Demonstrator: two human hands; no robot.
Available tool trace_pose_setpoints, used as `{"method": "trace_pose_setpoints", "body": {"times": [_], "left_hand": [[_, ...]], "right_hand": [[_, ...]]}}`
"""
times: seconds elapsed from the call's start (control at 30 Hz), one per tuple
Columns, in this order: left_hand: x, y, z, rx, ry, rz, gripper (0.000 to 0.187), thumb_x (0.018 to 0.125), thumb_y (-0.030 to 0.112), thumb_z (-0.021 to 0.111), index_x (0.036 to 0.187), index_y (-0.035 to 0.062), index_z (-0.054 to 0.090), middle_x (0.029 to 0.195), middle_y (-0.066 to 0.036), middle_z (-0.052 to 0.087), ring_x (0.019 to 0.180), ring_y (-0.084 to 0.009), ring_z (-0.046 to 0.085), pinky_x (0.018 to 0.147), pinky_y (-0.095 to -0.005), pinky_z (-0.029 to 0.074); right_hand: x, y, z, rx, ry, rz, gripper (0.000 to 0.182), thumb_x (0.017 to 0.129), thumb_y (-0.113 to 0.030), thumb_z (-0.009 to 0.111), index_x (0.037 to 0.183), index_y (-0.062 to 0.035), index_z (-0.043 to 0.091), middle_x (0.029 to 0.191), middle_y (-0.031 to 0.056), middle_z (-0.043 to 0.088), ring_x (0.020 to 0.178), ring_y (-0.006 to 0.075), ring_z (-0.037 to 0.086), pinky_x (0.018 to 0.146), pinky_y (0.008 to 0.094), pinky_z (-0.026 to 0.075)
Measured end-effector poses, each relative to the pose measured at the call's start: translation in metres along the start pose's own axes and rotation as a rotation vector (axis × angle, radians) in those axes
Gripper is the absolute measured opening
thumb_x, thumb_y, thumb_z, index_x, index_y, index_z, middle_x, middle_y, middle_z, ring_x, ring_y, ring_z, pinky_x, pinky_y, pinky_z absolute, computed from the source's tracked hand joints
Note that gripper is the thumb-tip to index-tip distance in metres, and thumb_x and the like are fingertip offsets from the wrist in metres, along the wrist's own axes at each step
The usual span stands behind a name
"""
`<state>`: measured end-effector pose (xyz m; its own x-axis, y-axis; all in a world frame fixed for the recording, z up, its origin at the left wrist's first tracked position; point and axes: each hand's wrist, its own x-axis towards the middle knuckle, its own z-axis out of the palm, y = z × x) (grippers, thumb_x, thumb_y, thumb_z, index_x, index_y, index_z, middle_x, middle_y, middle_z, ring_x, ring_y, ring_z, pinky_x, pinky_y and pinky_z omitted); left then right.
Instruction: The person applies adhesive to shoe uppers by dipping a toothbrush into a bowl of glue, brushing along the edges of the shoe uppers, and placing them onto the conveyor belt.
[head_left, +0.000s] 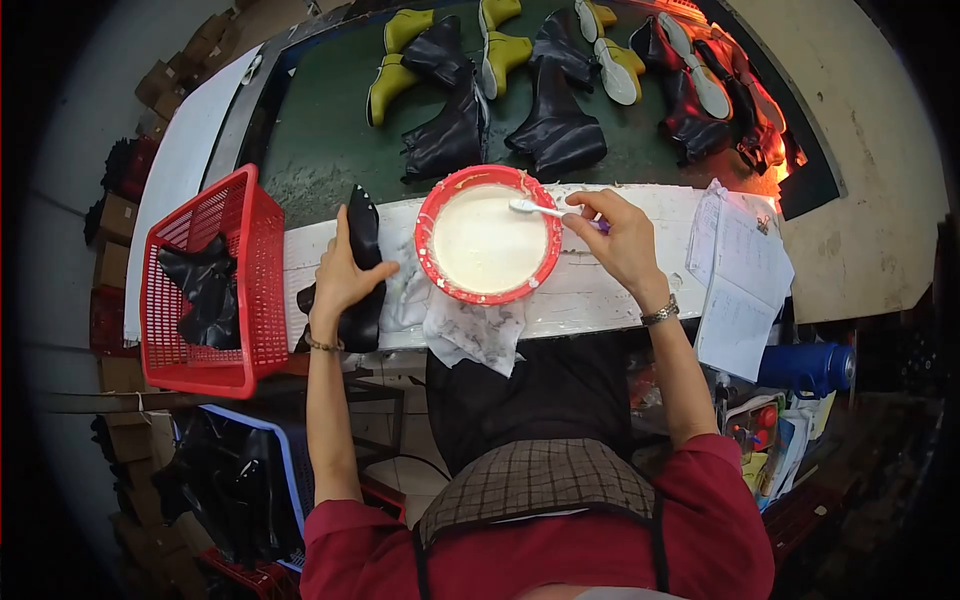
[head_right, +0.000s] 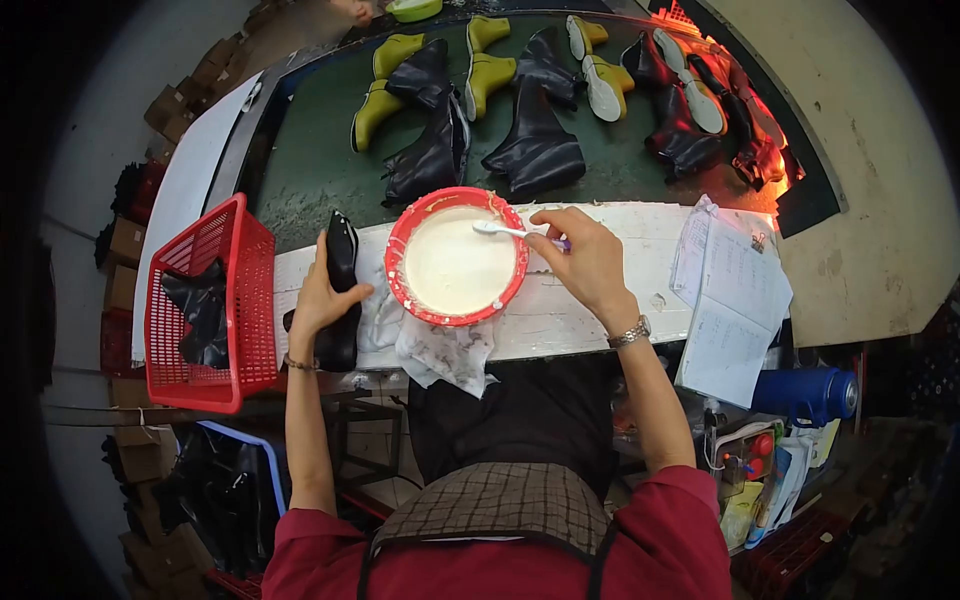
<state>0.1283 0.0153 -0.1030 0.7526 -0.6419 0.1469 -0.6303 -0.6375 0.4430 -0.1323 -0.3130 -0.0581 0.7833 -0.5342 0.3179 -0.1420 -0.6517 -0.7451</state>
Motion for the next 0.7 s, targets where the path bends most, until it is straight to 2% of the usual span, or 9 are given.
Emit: {"method": "trace_pose_setpoints", "body": {"times": [0.07,0.13,0.17,0.3,0.37,0.4,0.47,0.6,0.7], "left_hand": [[-0.012,0.003,-0.006,0.064,-0.066,-0.085,0.112,0.075,0.043,0.086,0.164,0.011,0.025,0.122,-0.031,0.065,0.115,-0.0447,0.063,0.094,-0.0483,0.052],[-0.014,-0.014,-0.005,-0.019,0.056,0.021,0.101,0.077,0.026,0.078,0.163,0.0106,0.027,0.119,-0.029,0.066,0.109,-0.0411,0.066,0.091,-0.0477,0.053],[-0.014,-0.013,-0.013,-0.259,-0.007,-0.184,0.096,0.076,0.014,0.069,0.163,0.0103,0.028,0.119,-0.029,0.067,0.103,-0.0373,0.069,0.088,-0.0464,0.055],[-0.02,-0.014,-0.024,-0.263,0.082,-0.22,0.103,0.079,0.026,0.081,0.164,0.0084,0.023,0.128,-0.031,0.064,0.109,-0.0419,0.067,0.09,-0.0456,0.054],[-0.031,0.0,-0.018,-0.025,0.152,0.068,0.119,0.076,0.038,0.087,0.165,0.0053,0.015,0.136,-0.033,0.058,0.118,-0.0464,0.062,0.098,-0.0489,0.051],[-0.035,0.002,-0.013,0.007,0.096,0.071,0.132,0.069,0.044,0.091,0.165,0.0022,0.01,0.139,-0.034,0.054,0.12,-0.0483,0.058,0.101,-0.0499,0.048],[-0.039,0.002,0.001,0.256,0.079,0.024,0.134,0.067,0.044,0.091,0.165,0.002,0.01,0.135,-0.033,0.055,0.114,-0.0482,0.06,0.098,-0.0485,0.049],[-0.026,-0.001,-0.006,0.117,0.079,-0.05,0.119,0.069,0.029,0.081,0.165,0.0038,0.014,0.127,-0.032,0.057,0.106,-0.0475,0.06,0.094,-0.0483,0.051],[-0.019,-0.015,-0.018,-0.018,0.211,0.007,0.092,0.074,0.019,0.072,0.156,0.0033,0.035,0.124,-0.03,0.066,0.108,-0.0465,0.066,0.093,-0.0496,0.054]], "right_hand": [[0.001,-0.009,0.002,-0.184,-0.065,-0.078,0.018,0.088,-0.024,0.078,0.098,-0.0093,0.078,0.086,0.0055,0.069,0.07,0.022,0.067,0.065,0.0352,0.052],[0.004,-0.01,0.007,-0.271,-0.106,-0.127,0.018,0.087,-0.024,0.079,0.097,-0.009,0.077,0.087,0.0049,0.069,0.072,0.023,0.067,0.065,0.0355,0.052],[0.005,-0.01,0.01,-0.362,-0.135,-0.185,0.019,0.086,-0.024,0.08,0.096,-0.0086,0.077,0.088,0.0043,0.069,0.074,0.0241,0.068,0.064,0.0359,0.052],[0.004,-0.016,0.017,-0.561,-0.177,-0.279,0.016,0.085,-0.024,0.079,0.094,-0.0103,0.077,0.086,0.0039,0.068,0.074,0.0258,0.069,0.063,0.0381,0.052],[0.002,-0.022,0.013,-0.546,-0.16,-0.267,0.016,0.084,-0.024,0.079,0.091,-0.01,0.076,0.083,0.004,0.067,0.073,0.0266,0.069,0.063,0.0396,0.052],[0.001,-0.023,0.012,-0.54,-0.17,-0.283,0.016,0.084,-0.024,0.079,0.091,-0.01,0.076,0.083,0.004,0.067,0.073,0.0266,0.069,0.063,0.0396,0.052],[-0.003,-0.024,0.012,-0.487,-0.204,-0.156,0.014,0.087,-0.023,0.076,0.091,-0.0095,0.076,0.084,0.007,0.067,0.076,0.027,0.07,0.066,0.04,0.054],[-0.01,-0.023,0.002,-0.217,-0.101,-0.083,0.018,0.088,-0.024,0.078,0.098,-0.0098,0.077,0.086,0.0076,0.069,0.073,0.0258,0.069,0.066,0.0383,0.053],[-0.016,-0.01,-0.004,-0.162,-0.059,0.022,0.02,0.089,-0.024,0.078,0.103,-0.0088,0.078,0.086,0.008,0.07,0.071,0.0236,0.068,0.065,0.0358,0.052]]}}
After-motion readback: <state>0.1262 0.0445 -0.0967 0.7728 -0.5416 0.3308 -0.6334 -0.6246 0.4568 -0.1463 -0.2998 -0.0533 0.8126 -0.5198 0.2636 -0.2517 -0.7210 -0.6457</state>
